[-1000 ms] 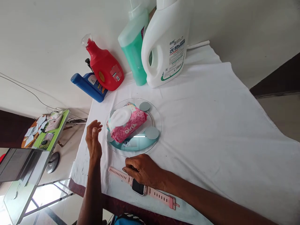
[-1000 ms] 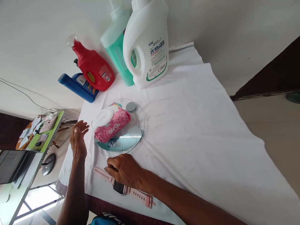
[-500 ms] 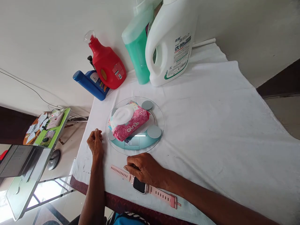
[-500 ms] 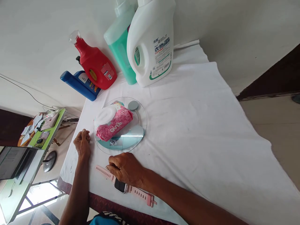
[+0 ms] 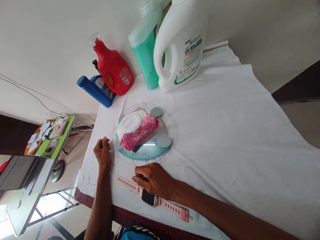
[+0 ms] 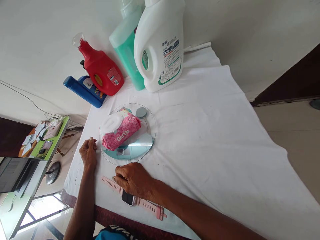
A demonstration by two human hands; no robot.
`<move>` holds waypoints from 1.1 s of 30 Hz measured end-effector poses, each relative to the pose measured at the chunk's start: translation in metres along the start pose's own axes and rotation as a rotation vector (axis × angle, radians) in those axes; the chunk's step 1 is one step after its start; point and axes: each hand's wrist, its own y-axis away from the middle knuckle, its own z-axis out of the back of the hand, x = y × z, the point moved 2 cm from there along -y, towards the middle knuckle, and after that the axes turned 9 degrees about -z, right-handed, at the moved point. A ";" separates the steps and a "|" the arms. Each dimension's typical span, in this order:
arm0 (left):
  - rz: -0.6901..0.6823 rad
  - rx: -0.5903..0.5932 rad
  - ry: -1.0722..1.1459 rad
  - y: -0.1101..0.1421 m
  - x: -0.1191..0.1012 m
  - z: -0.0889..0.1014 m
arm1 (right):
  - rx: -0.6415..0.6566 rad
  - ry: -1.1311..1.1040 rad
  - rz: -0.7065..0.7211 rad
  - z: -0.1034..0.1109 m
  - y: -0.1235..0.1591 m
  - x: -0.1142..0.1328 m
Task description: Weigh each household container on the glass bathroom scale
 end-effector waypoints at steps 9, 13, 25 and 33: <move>-0.364 0.094 0.035 0.012 -0.055 -0.016 | 0.034 0.025 -0.011 0.002 0.000 0.001; -0.525 0.345 -0.067 0.010 -0.099 -0.034 | 0.031 0.044 -0.024 0.003 -0.001 0.002; -0.285 0.142 -0.055 0.007 -0.112 -0.043 | 0.025 0.109 -0.022 0.006 -0.002 0.003; -0.597 0.286 0.169 -0.008 -0.210 -0.104 | 0.008 -0.005 -0.035 0.006 0.000 0.002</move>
